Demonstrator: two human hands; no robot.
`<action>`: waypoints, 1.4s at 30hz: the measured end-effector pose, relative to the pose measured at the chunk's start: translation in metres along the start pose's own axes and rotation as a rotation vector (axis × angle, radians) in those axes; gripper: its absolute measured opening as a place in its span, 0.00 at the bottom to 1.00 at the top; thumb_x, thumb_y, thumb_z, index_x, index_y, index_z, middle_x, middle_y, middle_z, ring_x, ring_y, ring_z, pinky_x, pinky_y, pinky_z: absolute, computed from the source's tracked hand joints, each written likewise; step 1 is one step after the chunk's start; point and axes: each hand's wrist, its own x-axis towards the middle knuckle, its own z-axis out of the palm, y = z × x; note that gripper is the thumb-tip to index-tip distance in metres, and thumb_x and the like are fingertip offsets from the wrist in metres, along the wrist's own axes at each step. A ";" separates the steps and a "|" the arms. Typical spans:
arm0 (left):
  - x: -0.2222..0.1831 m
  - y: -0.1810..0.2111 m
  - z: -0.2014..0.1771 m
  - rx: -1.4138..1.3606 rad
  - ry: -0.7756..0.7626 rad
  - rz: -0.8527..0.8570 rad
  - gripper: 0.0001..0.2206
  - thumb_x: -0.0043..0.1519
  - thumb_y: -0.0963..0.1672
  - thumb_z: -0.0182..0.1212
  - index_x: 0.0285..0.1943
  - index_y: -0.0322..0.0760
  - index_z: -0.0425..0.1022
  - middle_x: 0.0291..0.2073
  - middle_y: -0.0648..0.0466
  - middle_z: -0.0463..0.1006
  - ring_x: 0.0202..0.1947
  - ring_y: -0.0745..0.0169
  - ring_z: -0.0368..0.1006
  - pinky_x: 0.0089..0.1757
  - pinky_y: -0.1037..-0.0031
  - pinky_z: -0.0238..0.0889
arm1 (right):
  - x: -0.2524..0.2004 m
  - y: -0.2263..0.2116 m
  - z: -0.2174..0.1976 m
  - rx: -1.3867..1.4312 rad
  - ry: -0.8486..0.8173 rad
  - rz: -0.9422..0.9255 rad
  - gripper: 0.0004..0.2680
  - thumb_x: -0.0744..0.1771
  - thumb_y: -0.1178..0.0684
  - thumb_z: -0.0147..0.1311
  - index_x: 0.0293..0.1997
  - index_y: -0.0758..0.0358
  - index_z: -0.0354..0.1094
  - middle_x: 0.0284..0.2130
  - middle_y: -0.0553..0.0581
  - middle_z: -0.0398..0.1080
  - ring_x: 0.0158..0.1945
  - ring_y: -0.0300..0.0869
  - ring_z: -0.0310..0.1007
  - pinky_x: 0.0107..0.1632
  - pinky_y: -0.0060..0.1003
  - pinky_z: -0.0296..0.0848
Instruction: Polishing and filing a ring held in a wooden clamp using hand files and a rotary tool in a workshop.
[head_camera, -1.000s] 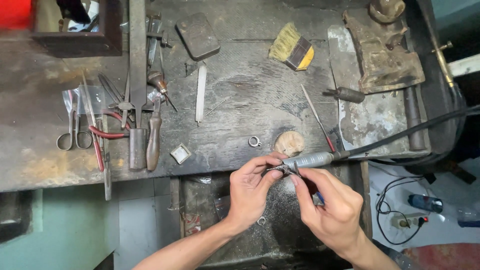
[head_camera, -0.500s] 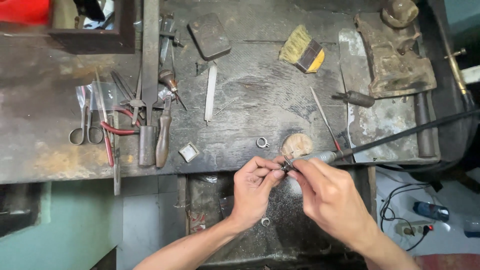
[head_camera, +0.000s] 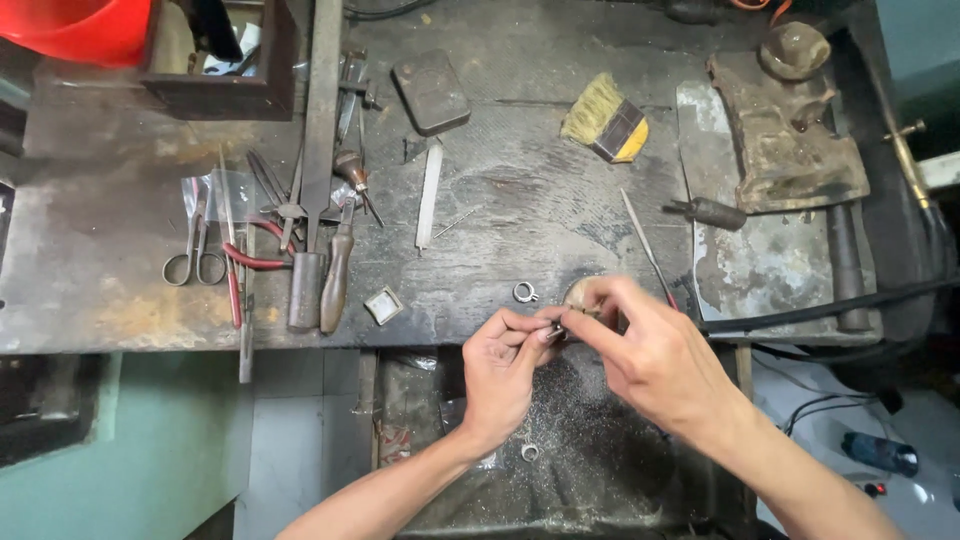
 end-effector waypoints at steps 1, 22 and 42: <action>-0.002 0.001 0.001 0.000 0.001 -0.006 0.02 0.64 0.34 0.59 0.39 0.26 0.71 0.45 0.34 0.84 0.36 0.61 0.79 0.36 0.76 0.73 | -0.003 -0.003 0.000 0.002 -0.003 0.004 0.21 0.61 0.71 0.46 0.57 0.60 0.69 0.48 0.62 0.63 0.41 0.50 0.71 0.37 0.40 0.75; -0.021 0.035 0.009 0.113 0.030 0.002 0.04 0.65 0.39 0.60 0.39 0.34 0.69 0.48 0.36 0.84 0.38 0.63 0.80 0.36 0.78 0.73 | -0.018 0.014 0.016 -0.042 0.214 -0.378 0.12 0.73 0.56 0.36 0.59 0.67 0.67 0.59 0.67 0.70 0.55 0.64 0.75 0.51 0.52 0.77; 0.141 0.111 -0.041 1.949 -0.311 0.224 0.06 0.60 0.46 0.65 0.44 0.50 0.83 0.29 0.51 0.83 0.33 0.39 0.82 0.37 0.49 0.76 | -0.048 0.092 0.046 -0.211 0.658 -0.006 0.07 0.67 0.65 0.62 0.50 0.72 0.77 0.47 0.70 0.78 0.33 0.57 0.76 0.37 0.47 0.75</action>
